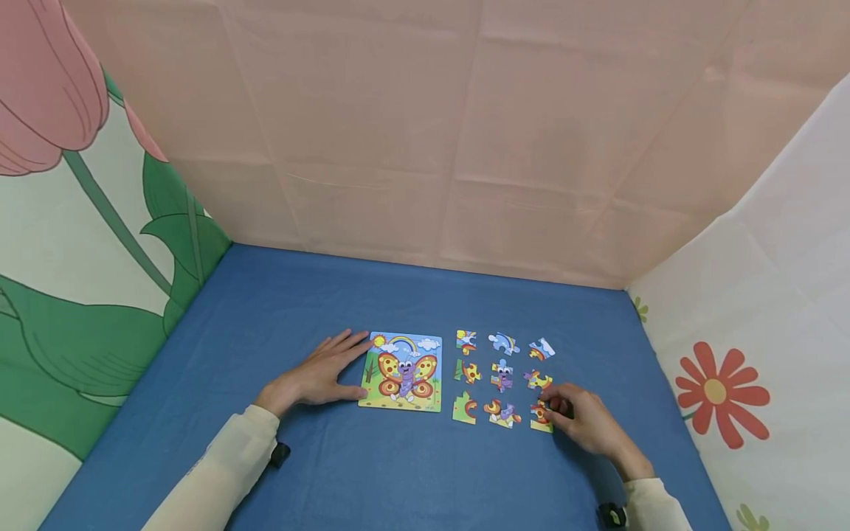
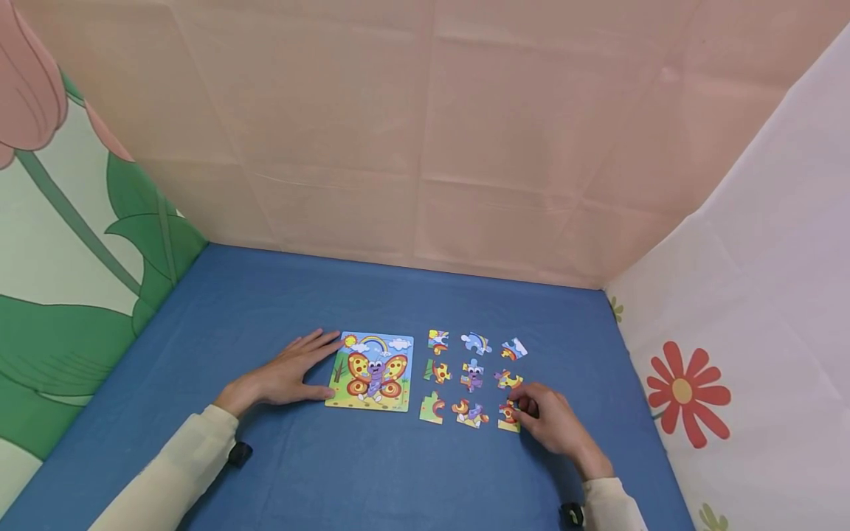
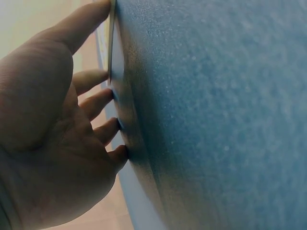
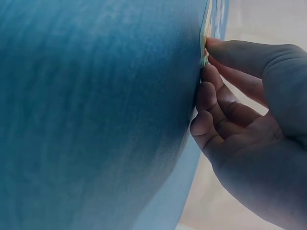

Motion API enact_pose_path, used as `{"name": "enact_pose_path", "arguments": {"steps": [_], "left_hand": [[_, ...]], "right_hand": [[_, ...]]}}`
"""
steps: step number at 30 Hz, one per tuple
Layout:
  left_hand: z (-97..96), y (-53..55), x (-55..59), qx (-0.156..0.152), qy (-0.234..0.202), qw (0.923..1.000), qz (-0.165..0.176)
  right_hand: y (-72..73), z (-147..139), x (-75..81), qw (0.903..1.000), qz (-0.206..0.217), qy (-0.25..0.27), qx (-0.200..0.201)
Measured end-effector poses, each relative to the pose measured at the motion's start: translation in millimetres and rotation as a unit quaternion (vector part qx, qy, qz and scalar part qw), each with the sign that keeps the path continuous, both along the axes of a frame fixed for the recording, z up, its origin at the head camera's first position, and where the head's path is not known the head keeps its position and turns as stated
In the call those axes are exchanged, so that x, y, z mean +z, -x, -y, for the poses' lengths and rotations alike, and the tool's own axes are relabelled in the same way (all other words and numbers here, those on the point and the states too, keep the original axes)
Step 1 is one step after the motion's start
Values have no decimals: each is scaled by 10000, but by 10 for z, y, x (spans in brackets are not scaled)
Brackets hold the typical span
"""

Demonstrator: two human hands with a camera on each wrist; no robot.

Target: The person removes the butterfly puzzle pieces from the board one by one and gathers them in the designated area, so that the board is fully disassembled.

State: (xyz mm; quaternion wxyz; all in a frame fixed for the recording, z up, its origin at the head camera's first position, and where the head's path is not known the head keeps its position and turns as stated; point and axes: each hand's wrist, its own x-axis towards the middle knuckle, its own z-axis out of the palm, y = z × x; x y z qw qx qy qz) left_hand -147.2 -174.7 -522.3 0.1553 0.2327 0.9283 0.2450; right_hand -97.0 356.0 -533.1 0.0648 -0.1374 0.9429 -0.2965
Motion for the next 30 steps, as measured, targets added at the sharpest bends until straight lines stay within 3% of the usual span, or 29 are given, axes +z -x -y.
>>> {"name": "enact_pose_path", "arguments": {"steps": [17,24,30], "left_hand": [[-5,-7,-1,293,31,9991,-291],[12,-69,-24,225,132,9960,-855],[44,-84,-3,323,13,9908,-1314]], "right_hand": [[38,12,71,9995,-300,-24,123],[96,-16,117,9940,-1082,33,-165],[191,-51,117,9778,-2089,-76,-150]]}}
